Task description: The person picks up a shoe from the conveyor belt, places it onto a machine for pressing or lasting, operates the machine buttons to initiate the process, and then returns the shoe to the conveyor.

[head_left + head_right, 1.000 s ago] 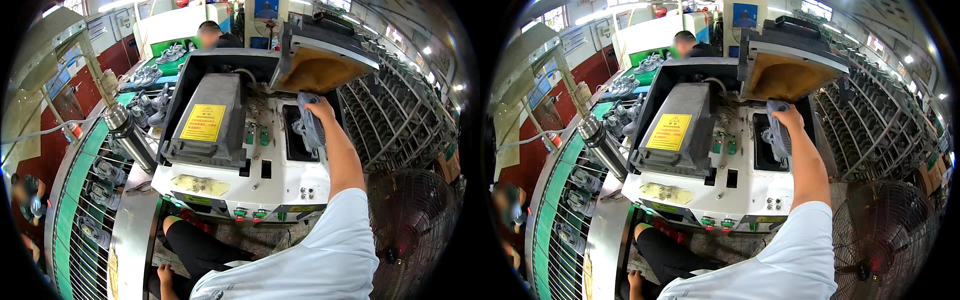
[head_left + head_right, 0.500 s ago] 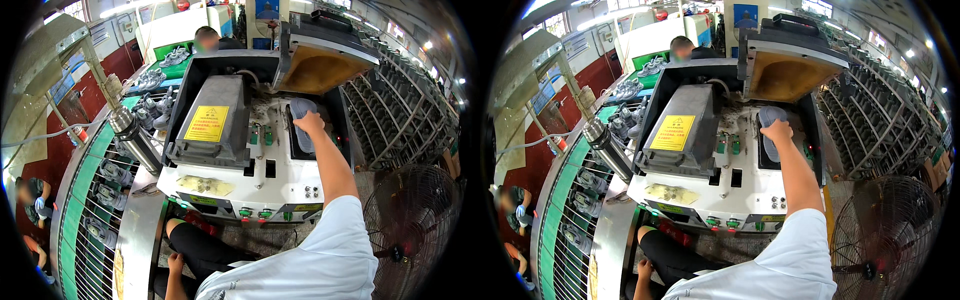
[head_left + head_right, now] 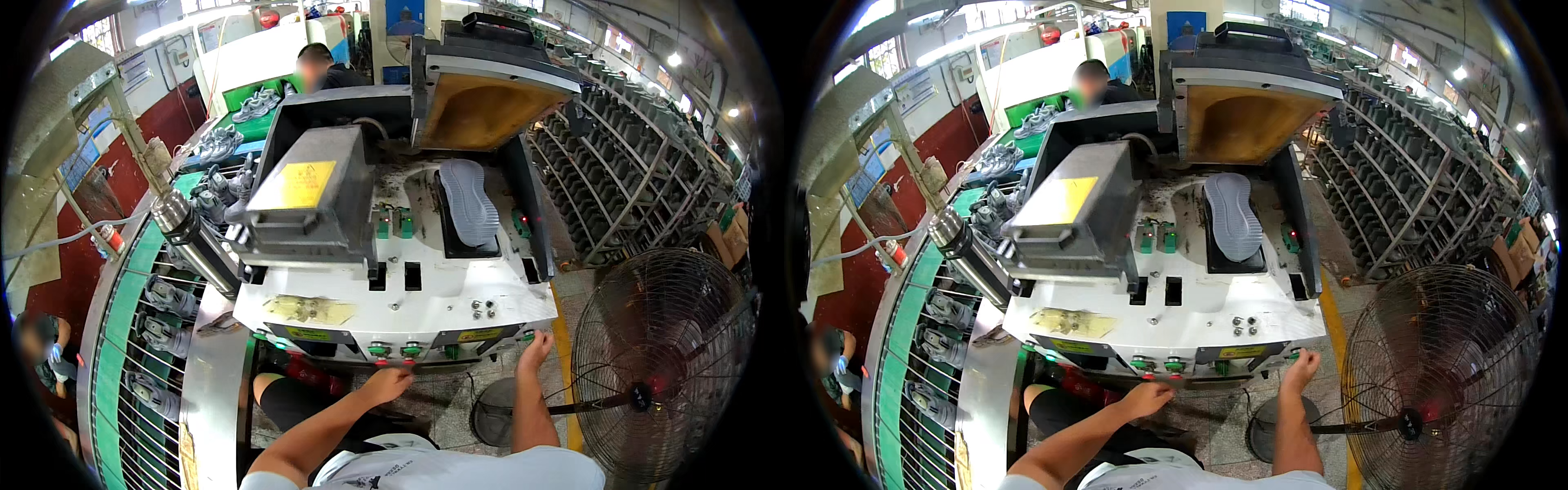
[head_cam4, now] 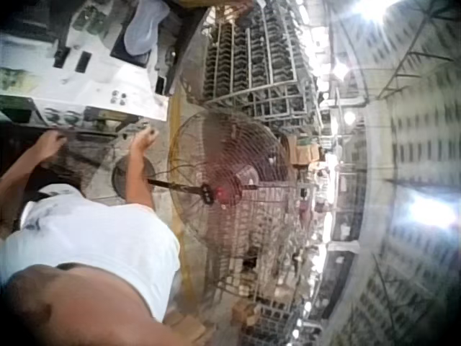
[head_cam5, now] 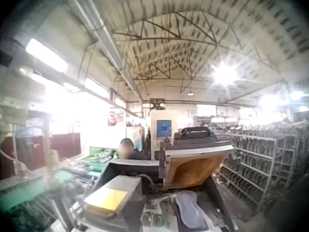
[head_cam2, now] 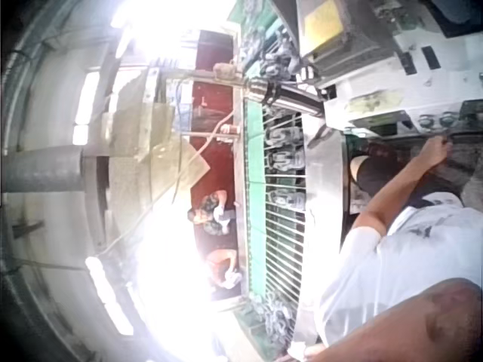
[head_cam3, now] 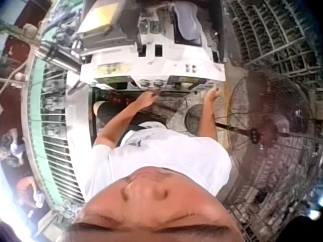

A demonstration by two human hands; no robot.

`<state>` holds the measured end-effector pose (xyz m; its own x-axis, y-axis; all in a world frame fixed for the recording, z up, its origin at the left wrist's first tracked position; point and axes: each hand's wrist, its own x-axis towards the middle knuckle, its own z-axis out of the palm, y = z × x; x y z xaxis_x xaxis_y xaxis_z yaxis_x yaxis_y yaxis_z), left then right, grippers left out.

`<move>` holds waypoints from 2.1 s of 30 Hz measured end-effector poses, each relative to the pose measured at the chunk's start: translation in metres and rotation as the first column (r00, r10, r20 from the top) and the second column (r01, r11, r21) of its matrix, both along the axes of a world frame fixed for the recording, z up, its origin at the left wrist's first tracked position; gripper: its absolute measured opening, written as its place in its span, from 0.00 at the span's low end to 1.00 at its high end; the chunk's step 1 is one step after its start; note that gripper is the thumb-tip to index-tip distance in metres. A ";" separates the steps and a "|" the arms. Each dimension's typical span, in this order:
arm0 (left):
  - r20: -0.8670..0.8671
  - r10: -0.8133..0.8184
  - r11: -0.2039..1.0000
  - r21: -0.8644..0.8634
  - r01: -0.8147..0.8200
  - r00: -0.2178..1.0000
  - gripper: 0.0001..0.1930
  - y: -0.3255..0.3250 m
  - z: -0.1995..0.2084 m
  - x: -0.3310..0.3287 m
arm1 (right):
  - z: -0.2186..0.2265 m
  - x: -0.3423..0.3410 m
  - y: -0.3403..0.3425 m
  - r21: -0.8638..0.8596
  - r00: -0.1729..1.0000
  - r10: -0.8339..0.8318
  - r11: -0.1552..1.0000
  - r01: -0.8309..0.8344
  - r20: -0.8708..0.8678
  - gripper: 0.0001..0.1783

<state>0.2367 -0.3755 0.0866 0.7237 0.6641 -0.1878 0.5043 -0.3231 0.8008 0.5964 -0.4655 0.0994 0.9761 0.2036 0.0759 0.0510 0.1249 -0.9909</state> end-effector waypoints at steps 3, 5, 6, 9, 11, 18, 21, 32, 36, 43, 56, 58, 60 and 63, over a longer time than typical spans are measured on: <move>0.006 0.091 0.994 -0.064 -0.090 0.996 0.18 0.023 0.005 0.042 | 0.004 0.010 0.002 0.259 0.646 0.149 0.963 0.079 -0.748 0.19; 0.034 0.157 0.986 -0.067 -0.155 0.987 0.17 0.023 0.000 0.045 | 0.002 0.022 -0.007 0.329 0.615 0.277 0.944 -0.029 -0.739 0.20; 0.048 0.163 0.986 -0.038 -0.161 0.986 0.16 0.014 -0.002 0.040 | 0.001 0.022 -0.008 0.368 0.591 0.346 0.926 -0.088 -0.729 0.22; 0.110 0.226 0.973 0.026 -0.230 0.968 0.13 0.009 -0.006 -0.002 | -0.031 -0.001 -0.022 0.272 0.751 0.262 0.956 -0.114 -0.606 0.20; 0.137 0.355 0.930 0.045 -0.364 0.925 0.12 0.009 -0.014 -0.051 | -0.074 -0.036 -0.024 0.081 0.792 0.160 0.987 -0.139 -0.590 0.17; 0.273 0.959 0.053 0.085 -0.995 0.075 0.09 -0.058 -0.053 -0.309 | 0.050 -0.289 0.080 -0.341 0.312 0.821 0.501 -0.796 0.477 0.18; 0.294 0.915 -0.314 0.089 -0.945 -0.276 0.07 -0.132 -0.079 -0.410 | 0.093 -0.329 0.185 -0.467 0.218 0.721 0.617 -0.633 0.657 0.30; 0.288 0.484 -0.659 -0.501 -0.560 -0.827 0.03 -0.294 -0.123 -0.481 | 0.190 -0.369 0.451 -0.911 0.653 0.741 0.365 -0.194 0.158 0.59; 0.316 0.490 -0.674 -0.454 -0.583 -0.812 0.04 -0.307 -0.152 -0.487 | 0.179 -0.391 0.430 -0.899 0.697 0.694 0.404 -0.171 0.180 0.59; 0.209 0.698 -0.600 -0.352 -0.718 -0.685 0.06 -0.274 -0.084 -0.456 | 0.111 -0.341 0.351 -0.367 0.558 0.466 0.885 -0.289 0.687 0.58; 0.592 0.774 0.362 -0.706 -0.609 -0.226 0.39 -0.158 0.101 -0.341 | 0.086 -0.541 0.117 0.459 -0.467 0.849 -0.321 -0.828 -0.248 0.30; 0.680 0.636 0.341 -0.671 -0.659 -0.364 0.40 -0.176 0.075 -0.373 | 0.095 -0.610 0.074 0.529 -0.739 0.635 -0.558 -0.639 -0.224 0.33; 0.592 0.545 0.217 -0.783 -0.583 -0.594 0.38 -0.209 0.071 -0.402 | 0.094 -0.664 0.052 0.433 -0.847 0.433 -0.729 -0.530 -0.309 0.37; 0.573 0.408 -0.017 -0.773 -0.634 -0.711 0.33 -0.265 0.077 -0.438 | 0.104 -0.722 0.023 0.121 -0.940 0.184 -0.967 -0.226 -0.287 0.42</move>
